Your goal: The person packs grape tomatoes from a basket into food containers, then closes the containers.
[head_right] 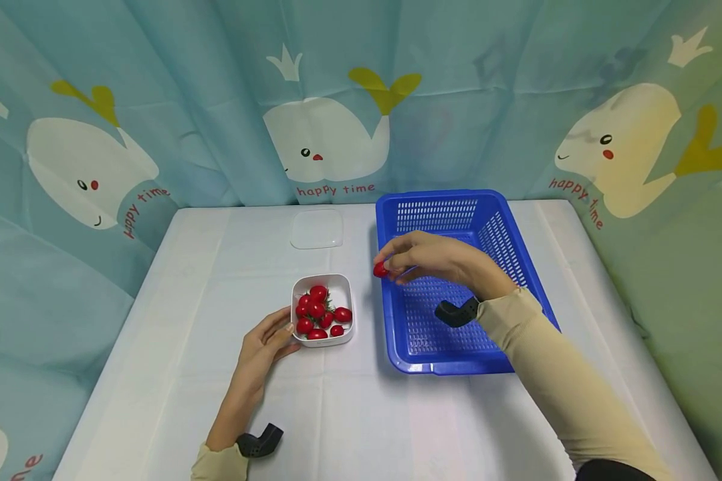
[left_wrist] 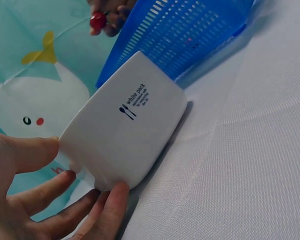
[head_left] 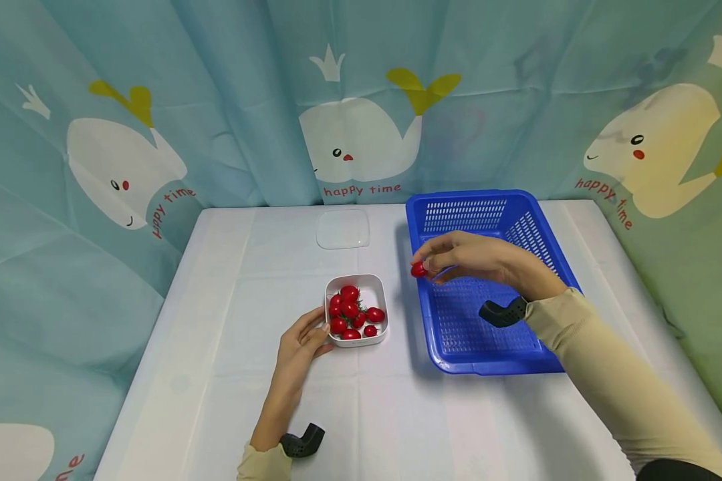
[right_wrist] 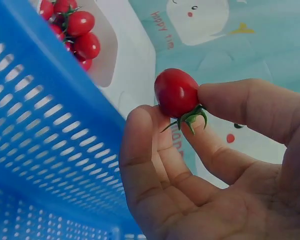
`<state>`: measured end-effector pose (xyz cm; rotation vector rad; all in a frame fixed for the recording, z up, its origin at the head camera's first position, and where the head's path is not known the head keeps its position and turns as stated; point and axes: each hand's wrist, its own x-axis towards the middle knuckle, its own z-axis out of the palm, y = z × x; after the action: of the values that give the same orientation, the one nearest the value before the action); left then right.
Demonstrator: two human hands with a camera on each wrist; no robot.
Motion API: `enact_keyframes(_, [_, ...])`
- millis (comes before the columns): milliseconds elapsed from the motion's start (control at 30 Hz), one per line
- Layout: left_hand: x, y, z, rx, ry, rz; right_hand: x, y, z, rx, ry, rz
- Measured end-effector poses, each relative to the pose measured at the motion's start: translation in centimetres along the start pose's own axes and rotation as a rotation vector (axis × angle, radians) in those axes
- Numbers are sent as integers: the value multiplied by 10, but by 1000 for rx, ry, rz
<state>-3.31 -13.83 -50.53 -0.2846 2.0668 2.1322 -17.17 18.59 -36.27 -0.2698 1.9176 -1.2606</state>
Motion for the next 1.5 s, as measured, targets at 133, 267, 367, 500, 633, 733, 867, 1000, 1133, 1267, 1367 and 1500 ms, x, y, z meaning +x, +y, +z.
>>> enact_keyframes(133, [0, 1, 0, -3, 0, -1, 12, -10, 4, -17, -11, -15])
enact_keyframes(267, [-1, 1, 1, 1, 2, -2, 24, -19, 10, -74, -3, -34])
enact_keyframes(367, [-1, 2, 1, 2, 4, -4, 33, -26, 16, -154, 21, -35])
enact_keyframes(500, [-1, 2, 1, 3, 6, -9, 42, -35, 25, -244, 42, -22])
enact_keyframes(633, [-1, 1, 1, 2, 7, -15, 52, -42, 33, -279, 46, -9])
enact_keyframes(733, [-1, 1, 1, -1, 13, -22, 60, -44, 38, -300, 48, 0])
enact_keyframes(867, [-1, 0, 0, -10, 18, -20, 71, -41, 45, -347, 48, 18])
enact_keyframes(1000, [-1, 0, 0, -4, 6, 0, 79, -37, 51, -397, 45, 29])
enact_keyframes(1133, [-2, 0, 1, -1, -2, 13, 84, -34, 56, -420, 53, 36])
enact_keyframes(1267, [-2, 1, 1, -4, -3, 12, 87, -32, 58, -435, 55, 44])
enact_keyframes(1367, [-2, 1, 1, -5, -3, 4, 89, -31, 60, -458, 52, 45])
enact_keyframes(1500, [-1, 1, 1, -9, -5, 1, 92, -29, 61, -484, 60, 39])
